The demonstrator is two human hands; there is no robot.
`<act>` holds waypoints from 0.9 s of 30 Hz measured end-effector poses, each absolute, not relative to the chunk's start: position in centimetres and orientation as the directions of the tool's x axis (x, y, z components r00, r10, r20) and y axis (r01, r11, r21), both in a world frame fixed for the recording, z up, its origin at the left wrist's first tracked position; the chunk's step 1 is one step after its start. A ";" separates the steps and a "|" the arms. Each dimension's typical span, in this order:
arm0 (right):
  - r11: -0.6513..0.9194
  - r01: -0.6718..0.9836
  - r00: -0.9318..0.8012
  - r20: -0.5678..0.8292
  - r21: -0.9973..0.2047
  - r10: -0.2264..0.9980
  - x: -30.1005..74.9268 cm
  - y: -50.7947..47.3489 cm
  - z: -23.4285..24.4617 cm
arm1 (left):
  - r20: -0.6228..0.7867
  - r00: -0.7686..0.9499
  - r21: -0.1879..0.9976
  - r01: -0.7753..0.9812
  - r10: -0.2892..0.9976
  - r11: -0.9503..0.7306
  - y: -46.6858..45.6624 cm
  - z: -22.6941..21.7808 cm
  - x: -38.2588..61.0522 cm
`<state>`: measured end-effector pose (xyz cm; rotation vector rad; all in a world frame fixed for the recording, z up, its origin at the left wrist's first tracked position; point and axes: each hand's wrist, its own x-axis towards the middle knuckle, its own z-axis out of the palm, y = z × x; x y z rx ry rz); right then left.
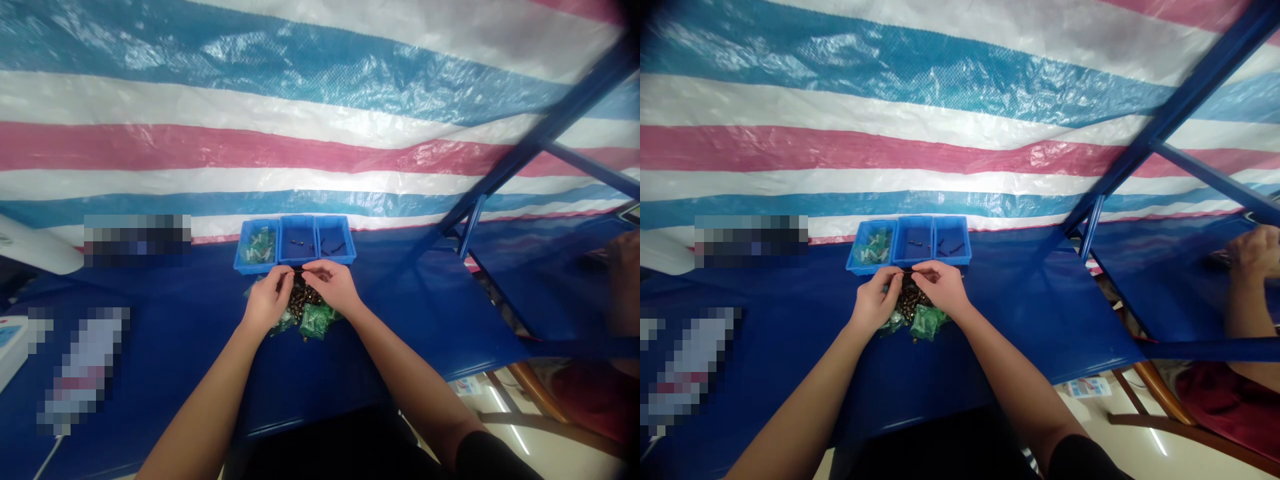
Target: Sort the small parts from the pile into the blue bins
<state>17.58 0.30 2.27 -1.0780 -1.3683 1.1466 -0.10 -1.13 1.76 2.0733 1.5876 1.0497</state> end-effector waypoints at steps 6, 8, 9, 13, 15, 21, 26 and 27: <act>0.144 0.025 -0.070 0.142 -0.989 0.987 17.6 0.4 2.3 | 0.390 0.092 0.621 0.709 0.916 -0.336 -1.1 1.5 0.0; 0.145 0.032 -0.072 0.143 -0.989 0.987 17.7 0.4 2.3 | 0.399 0.089 0.614 0.714 0.913 -0.338 -1.1 1.4 -0.1; 0.147 0.033 -0.075 0.144 -0.989 0.987 17.7 0.4 2.3 | 0.405 0.090 0.610 0.715 0.910 -0.341 -1.0 1.4 -0.1; 0.151 0.035 -0.087 0.147 -0.988 0.985 17.7 0.4 2.2 | 0.436 0.112 0.592 0.712 0.893 -0.378 -0.9 1.4 -0.2; 0.151 0.040 -0.091 0.147 -0.988 0.985 17.7 0.4 2.2 | 0.442 0.118 0.590 0.709 0.889 -0.387 -1.0 1.4 -0.2; 0.139 0.034 -0.114 0.134 -0.990 0.984 17.5 0.3 2.4 | 0.403 0.125 0.595 0.717 0.907 -0.363 -0.9 1.4 -0.5; 0.139 0.045 -0.126 0.132 -0.989 0.983 17.5 0.1 2.8 | 0.369 0.148 0.584 0.731 0.918 -0.352 -0.7 1.3 -0.7; 0.138 0.044 -0.127 0.132 -0.989 0.983 17.5 0.1 2.8 | 0.362 0.149 0.585 0.732 0.920 -0.349 -0.7 1.2 -0.7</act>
